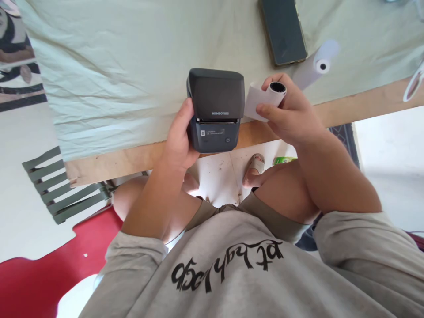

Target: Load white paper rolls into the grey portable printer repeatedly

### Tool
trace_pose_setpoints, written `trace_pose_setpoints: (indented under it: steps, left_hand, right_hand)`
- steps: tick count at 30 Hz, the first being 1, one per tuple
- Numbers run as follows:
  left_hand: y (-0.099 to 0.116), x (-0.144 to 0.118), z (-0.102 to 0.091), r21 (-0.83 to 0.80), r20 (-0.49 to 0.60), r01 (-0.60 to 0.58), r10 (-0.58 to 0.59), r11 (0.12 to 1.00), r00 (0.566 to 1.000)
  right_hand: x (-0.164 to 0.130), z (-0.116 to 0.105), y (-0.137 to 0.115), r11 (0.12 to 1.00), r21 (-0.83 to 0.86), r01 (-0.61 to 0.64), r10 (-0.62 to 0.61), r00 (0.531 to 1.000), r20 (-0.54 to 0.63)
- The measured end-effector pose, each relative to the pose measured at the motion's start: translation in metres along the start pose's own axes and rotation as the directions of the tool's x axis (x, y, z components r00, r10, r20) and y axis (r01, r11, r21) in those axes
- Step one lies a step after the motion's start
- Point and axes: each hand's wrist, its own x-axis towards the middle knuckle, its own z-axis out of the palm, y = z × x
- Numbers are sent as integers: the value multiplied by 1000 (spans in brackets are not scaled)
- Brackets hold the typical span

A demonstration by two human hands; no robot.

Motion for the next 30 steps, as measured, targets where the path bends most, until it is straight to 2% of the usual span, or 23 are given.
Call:
trace_pose_setpoints:
  steps: [4,9,13,18,21,25,27,30]
  left_hand:
    - [0,1,0,-42,63,-28,31,999,998]
    - [2,1,1,37,28,-27,26,999,999]
    - [5,-1,2,78,62,-16,11,997,998]
    - [5,-1,1,98,105,-13,3,995,994]
    - [3,1,-2,95,95,-15,6,995,995]
    - [1,2,-3,62,77,-42,37,997,996]
    - [1,1,-1,56,69,-54,50,997,996]
    - [2,-1,2,52,55,-32,30,998,998]
  right_hand:
    - [2,0,-5,989,107,-98,102,994,-34]
    - [5,5,-10,940,238,-246,284,948,-142]
    - [2,13,-16,943,210,-256,303,925,-231]
    - [-3,18,-24,952,169,-255,293,918,-267]
    - [-5,18,-27,970,124,-209,233,942,-241]
    - [-3,13,-24,985,-28,-173,170,982,-80]
    - [0,9,-17,987,23,-159,160,986,-51]
    - [7,1,-5,964,165,-208,224,971,-83]
